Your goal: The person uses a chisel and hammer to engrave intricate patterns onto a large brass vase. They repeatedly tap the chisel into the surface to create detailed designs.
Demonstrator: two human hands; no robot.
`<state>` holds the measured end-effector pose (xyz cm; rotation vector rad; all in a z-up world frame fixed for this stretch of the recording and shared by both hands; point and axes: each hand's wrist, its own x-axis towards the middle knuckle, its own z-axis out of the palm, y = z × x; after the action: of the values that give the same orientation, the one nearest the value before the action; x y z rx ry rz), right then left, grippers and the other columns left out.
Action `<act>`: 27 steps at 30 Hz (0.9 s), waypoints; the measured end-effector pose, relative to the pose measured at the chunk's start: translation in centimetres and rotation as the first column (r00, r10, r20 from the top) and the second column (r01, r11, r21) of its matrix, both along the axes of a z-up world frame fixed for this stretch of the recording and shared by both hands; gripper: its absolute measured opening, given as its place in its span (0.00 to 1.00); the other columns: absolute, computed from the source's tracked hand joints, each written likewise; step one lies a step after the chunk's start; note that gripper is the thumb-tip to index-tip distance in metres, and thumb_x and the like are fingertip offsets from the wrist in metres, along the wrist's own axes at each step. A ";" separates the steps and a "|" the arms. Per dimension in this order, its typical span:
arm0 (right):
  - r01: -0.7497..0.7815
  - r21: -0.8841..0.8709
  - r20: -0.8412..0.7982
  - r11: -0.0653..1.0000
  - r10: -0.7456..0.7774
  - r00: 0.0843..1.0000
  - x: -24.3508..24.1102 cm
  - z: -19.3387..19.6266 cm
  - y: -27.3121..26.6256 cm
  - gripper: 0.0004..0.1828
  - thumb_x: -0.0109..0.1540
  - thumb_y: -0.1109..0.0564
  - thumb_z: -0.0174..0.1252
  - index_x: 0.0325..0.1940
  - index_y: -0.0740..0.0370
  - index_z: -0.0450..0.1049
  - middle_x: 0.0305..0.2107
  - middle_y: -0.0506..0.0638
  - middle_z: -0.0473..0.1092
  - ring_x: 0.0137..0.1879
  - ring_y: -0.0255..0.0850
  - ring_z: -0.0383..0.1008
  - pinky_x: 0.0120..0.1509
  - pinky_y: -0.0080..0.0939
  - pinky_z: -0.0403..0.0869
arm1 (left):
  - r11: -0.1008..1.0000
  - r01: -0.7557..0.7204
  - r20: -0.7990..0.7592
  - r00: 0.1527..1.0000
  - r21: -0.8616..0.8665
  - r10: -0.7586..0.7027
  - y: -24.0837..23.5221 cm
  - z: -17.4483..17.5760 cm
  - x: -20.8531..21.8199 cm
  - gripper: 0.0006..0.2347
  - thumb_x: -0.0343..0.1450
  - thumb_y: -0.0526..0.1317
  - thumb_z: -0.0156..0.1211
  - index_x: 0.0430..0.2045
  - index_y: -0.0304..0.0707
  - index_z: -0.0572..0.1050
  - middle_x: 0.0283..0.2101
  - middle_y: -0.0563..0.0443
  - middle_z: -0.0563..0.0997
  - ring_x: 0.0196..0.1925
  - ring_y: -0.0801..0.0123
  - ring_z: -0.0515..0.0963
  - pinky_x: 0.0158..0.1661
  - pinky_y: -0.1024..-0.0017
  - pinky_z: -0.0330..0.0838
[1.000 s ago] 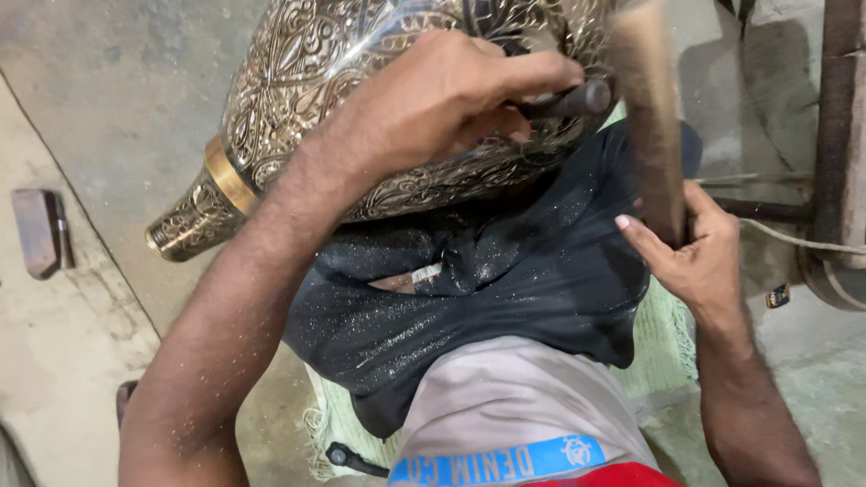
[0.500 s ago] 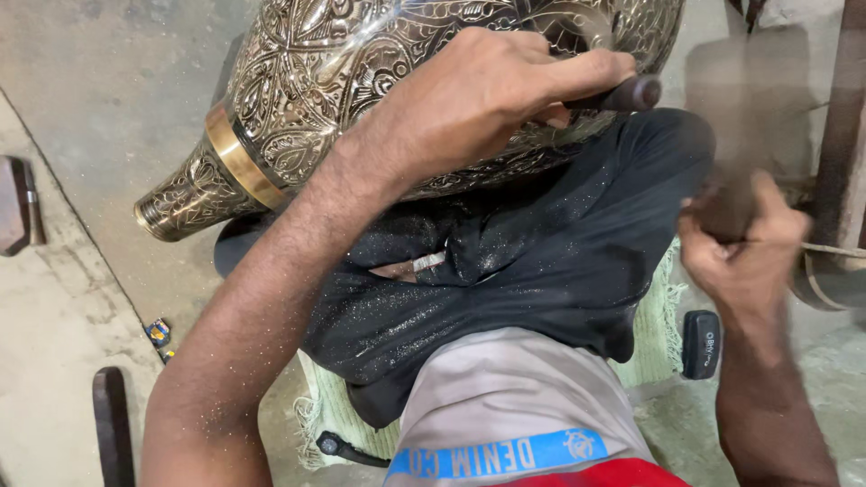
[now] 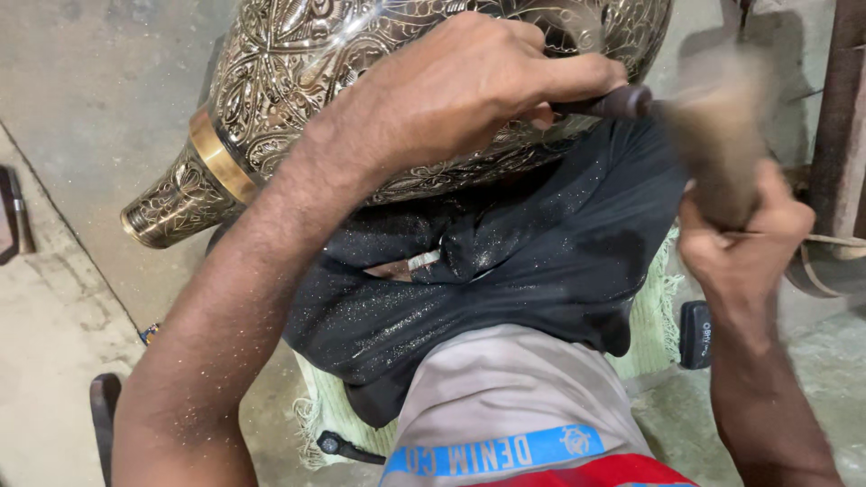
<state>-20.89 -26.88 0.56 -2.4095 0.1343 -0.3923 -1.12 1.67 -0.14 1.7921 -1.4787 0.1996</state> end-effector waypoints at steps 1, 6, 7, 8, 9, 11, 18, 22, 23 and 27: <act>0.036 0.026 -0.001 0.999 -0.036 0.999 0.0 0.1 0.0 0.07 0.67 0.70 0.63 0.46 0.70 0.72 0.35 0.49 0.72 0.40 0.32 0.75 0.44 0.31 0.74 | 1.000 -0.005 -0.014 1.000 0.022 0.005 -0.1 0.1 0.1 0.15 0.76 0.38 0.62 0.57 0.52 0.72 0.32 0.45 0.81 0.34 0.54 0.84 0.31 0.56 0.76; -0.026 -0.282 -0.063 0.959 0.009 0.998 -0.4 -0.4 -1.8 0.11 0.61 0.74 0.63 0.46 0.74 0.72 0.32 0.57 0.72 0.40 0.38 0.76 0.46 0.35 0.74 | 0.998 0.020 -0.021 1.000 0.059 -0.019 0.0 0.8 0.2 0.13 0.77 0.40 0.62 0.56 0.52 0.73 0.32 0.44 0.81 0.33 0.54 0.84 0.28 0.57 0.75; -0.012 -0.188 0.001 0.982 0.012 1.000 -0.7 -0.9 -2.2 0.07 0.65 0.73 0.63 0.44 0.73 0.72 0.34 0.57 0.73 0.41 0.38 0.76 0.48 0.34 0.74 | 0.994 0.023 -0.054 0.998 0.109 -0.018 -0.2 1.0 0.4 0.12 0.77 0.40 0.61 0.56 0.53 0.73 0.30 0.45 0.81 0.31 0.55 0.84 0.27 0.57 0.75; -0.005 -0.091 0.065 0.996 0.011 0.998 -0.8 -1.8 -2.6 0.07 0.68 0.73 0.63 0.41 0.71 0.71 0.36 0.58 0.74 0.43 0.38 0.76 0.50 0.34 0.75 | 0.987 0.029 -0.086 0.996 0.158 -0.016 -0.4 1.1 0.5 0.12 0.77 0.39 0.60 0.56 0.53 0.73 0.28 0.45 0.81 0.30 0.56 0.83 0.26 0.58 0.75; -0.038 -0.096 0.094 0.995 0.047 0.994 -0.7 -2.2 -3.3 0.07 0.69 0.73 0.63 0.40 0.70 0.71 0.36 0.57 0.74 0.42 0.38 0.75 0.52 0.35 0.76 | 0.978 0.025 -0.122 0.993 0.209 0.000 -0.3 1.2 0.4 0.12 0.77 0.38 0.58 0.55 0.54 0.73 0.26 0.46 0.81 0.29 0.56 0.83 0.25 0.58 0.74; -0.113 -0.212 0.114 0.971 0.140 0.984 -0.8 -2.7 -4.5 0.08 0.67 0.75 0.62 0.37 0.70 0.72 0.31 0.57 0.73 0.38 0.38 0.74 0.54 0.40 0.78 | 0.989 0.056 -0.107 0.993 0.139 -0.041 -0.4 1.3 0.6 0.12 0.79 0.38 0.58 0.56 0.55 0.73 0.27 0.48 0.81 0.31 0.60 0.84 0.26 0.61 0.75; 0.036 -0.236 -0.116 0.971 -0.065 0.991 -1.4 -1.8 -3.7 0.12 0.69 0.67 0.67 0.35 0.69 0.71 0.25 0.52 0.72 0.32 0.33 0.74 0.41 0.31 0.71 | 0.997 0.070 -0.113 0.991 0.031 -0.067 0.4 1.7 0.6 0.13 0.77 0.36 0.64 0.56 0.54 0.75 0.32 0.48 0.80 0.32 0.60 0.83 0.27 0.62 0.75; 0.020 -0.244 -0.197 0.970 -0.070 0.978 -0.8 -0.1 -2.6 0.14 0.68 0.66 0.69 0.46 0.72 0.68 0.31 0.54 0.71 0.36 0.34 0.74 0.44 0.31 0.72 | 0.992 -0.021 -0.165 0.986 -0.128 0.000 1.3 0.8 1.0 0.17 0.74 0.32 0.69 0.57 0.46 0.72 0.38 0.45 0.82 0.42 0.59 0.85 0.42 0.61 0.80; -0.004 -0.161 -0.212 0.987 -0.030 0.977 -0.2 0.4 -2.5 0.19 0.64 0.65 0.70 0.50 0.73 0.67 0.35 0.55 0.71 0.39 0.35 0.73 0.44 0.32 0.72 | 0.966 -0.087 -0.194 0.980 -0.243 0.040 1.5 0.3 0.4 0.18 0.75 0.30 0.67 0.58 0.46 0.69 0.43 0.46 0.82 0.47 0.61 0.86 0.47 0.63 0.82; -0.089 0.104 -0.403 0.991 0.124 0.907 1.3 2.5 -2.2 0.34 0.62 0.60 0.71 0.68 0.69 0.65 0.38 0.55 0.76 0.41 0.37 0.78 0.48 0.36 0.77 | 0.924 -0.276 -0.429 0.892 -0.264 0.144 2.3 -2.3 -1.4 0.21 0.78 0.29 0.68 0.64 0.45 0.67 0.51 0.47 0.84 0.52 0.66 0.87 0.53 0.68 0.88</act>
<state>-19.56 -29.08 3.04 -2.3713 0.1987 0.1720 -2.50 3.98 -2.39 1.6076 -0.8995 0.1562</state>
